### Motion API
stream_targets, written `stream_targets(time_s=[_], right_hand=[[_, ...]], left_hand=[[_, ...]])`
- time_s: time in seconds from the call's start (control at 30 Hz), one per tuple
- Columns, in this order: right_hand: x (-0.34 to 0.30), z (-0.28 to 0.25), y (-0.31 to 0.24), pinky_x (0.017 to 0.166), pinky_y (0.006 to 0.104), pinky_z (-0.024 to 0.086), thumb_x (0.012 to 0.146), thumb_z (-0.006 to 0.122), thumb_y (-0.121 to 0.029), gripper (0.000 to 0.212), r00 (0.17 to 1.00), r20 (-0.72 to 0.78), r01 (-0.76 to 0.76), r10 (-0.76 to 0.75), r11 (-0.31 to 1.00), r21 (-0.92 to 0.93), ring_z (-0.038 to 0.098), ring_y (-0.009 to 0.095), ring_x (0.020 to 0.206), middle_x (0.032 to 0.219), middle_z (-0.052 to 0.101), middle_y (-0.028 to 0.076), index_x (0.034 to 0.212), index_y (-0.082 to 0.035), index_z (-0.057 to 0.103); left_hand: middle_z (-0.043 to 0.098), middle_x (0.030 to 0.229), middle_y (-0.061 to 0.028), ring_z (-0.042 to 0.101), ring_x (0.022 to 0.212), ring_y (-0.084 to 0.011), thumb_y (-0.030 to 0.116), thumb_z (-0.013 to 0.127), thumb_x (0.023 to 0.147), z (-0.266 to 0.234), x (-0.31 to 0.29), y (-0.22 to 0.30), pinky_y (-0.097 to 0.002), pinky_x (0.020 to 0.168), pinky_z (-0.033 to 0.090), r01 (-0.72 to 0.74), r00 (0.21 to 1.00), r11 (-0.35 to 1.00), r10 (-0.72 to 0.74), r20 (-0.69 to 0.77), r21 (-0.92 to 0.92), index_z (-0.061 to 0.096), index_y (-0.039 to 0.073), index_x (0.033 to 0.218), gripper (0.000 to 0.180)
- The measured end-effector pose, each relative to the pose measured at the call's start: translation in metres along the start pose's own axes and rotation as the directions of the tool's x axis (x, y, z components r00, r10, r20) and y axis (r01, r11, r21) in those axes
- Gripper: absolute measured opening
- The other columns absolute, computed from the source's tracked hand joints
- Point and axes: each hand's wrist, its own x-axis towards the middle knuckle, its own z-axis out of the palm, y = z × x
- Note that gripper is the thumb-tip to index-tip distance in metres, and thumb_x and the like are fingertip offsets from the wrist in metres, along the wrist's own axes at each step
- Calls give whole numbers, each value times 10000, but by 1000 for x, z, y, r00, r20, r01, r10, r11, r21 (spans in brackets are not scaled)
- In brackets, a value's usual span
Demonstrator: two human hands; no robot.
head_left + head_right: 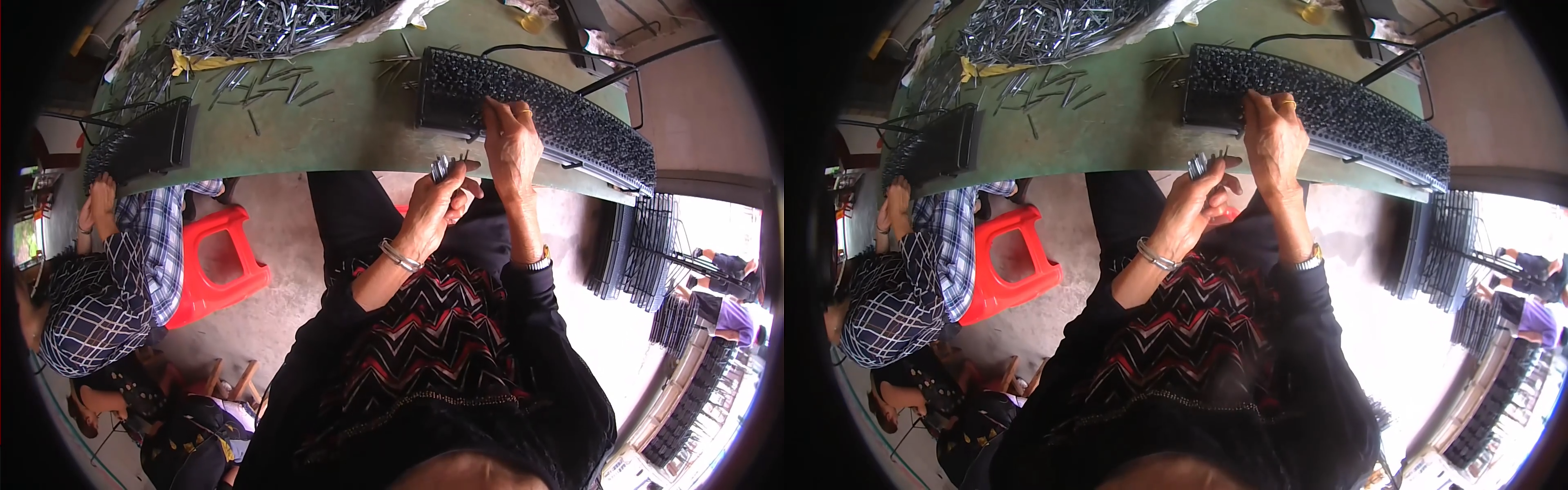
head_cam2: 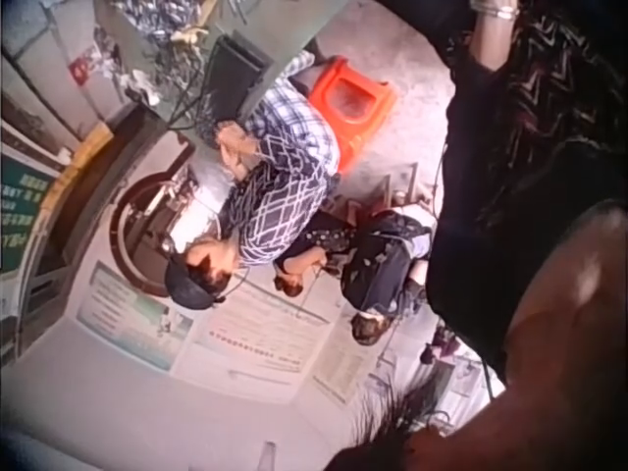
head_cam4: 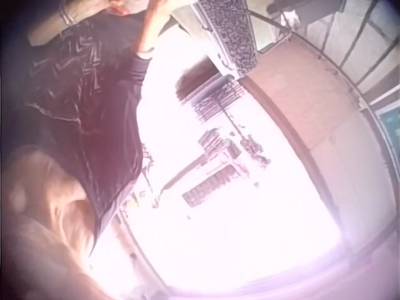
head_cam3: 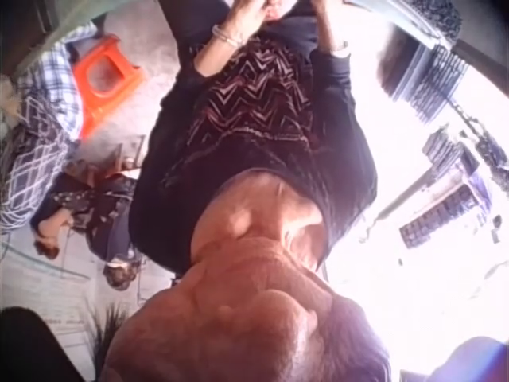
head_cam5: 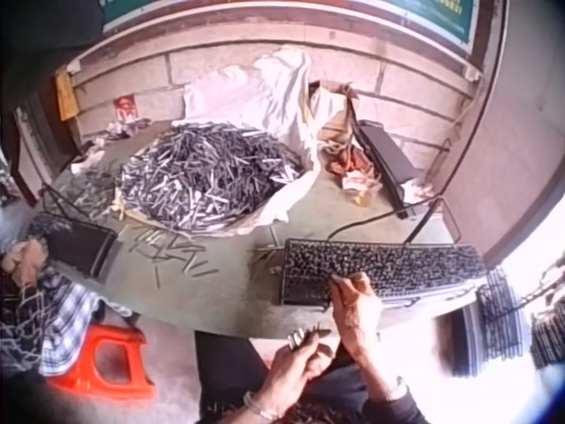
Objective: Assembling metal components by inserting small rods into a perforated base plate.
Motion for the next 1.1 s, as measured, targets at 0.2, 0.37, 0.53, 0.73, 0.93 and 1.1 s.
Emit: stream_targets(time_s=[0.2, 0.37, 0.53, 0.73, 0.93, 1.1], right_hand=[[-10, -14, 4, 635, 321, 475, 832, 670, -169, 149, 989, 121, -89, 80, 994, 64, 595, 218, 721, 832, 586, 50, 970, -138, 717], [-8, -12, 7, 625, 314, 471, 827, 673, -150, 135, 999, 18, -36, 34, 993, 115, 588, 203, 700, 814, 578, 45, 954, -134, 716], [-12, -10, 7, 603, 330, 472, 810, 677, -116, 100, 999, -33, -18, 23, 990, 143, 588, 222, 683, 801, 569, 53, 907, -120, 700], [-8, -6, 10, 587, 349, 477, 804, 665, -91, 72, 995, -87, 46, -41, 997, 55, 593, 250, 687, 799, 561, 66, 874, -109, 677], [-1, -7, 10, 581, 348, 477, 815, 673, -115, 80, 995, -69, 79, -74, 995, 67, 597, 241, 677, 799, 565, 48, 894, -116, 688], [-3, -9, 13, 576, 339, 473, 816, 676, -121, 94, 994, -29, 107, -105, 992, 62, 600, 232, 674, 807, 567, 46, 909, -116, 693]], left_hand=[[615, 750, -75, 356, 486, -28, 333, 545, 946, 3, 0, 0, -182, 406, 237, 6, 1000, 999, -5, -14, 38, 590, -7, 1050, 359], [633, 770, -91, 371, 497, -28, 332, 557, 940, 7, -1, -3, -174, 402, 248, 33, 999, 997, -32, -22, 70, 594, -17, 1031, 362], [627, 760, -84, 371, 501, -30, 335, 549, 945, 10, -4, -8, -173, 405, 253, -19, 999, 999, 21, -48, 46, 606, -24, 1012, 369], [542, 650, -19, 336, 465, -28, 342, 538, 950, 10, -4, -8, -192, 407, 225, 1, 999, 998, 2, -39, 56, 602, -17, 960, 364], [363, 535, 67, 315, 440, -30, 382, 556, 932, 12, 1, -8, -199, 415, 207, 8, 999, 995, -3, -45, 95, 611, -17, 816, 419], [386, 544, 59, 321, 441, -31, 388, 563, 928, 13, 1, -7, -197, 415, 208, -10, 999, 997, 14, -43, 80, 598, 10, 807, 398]])
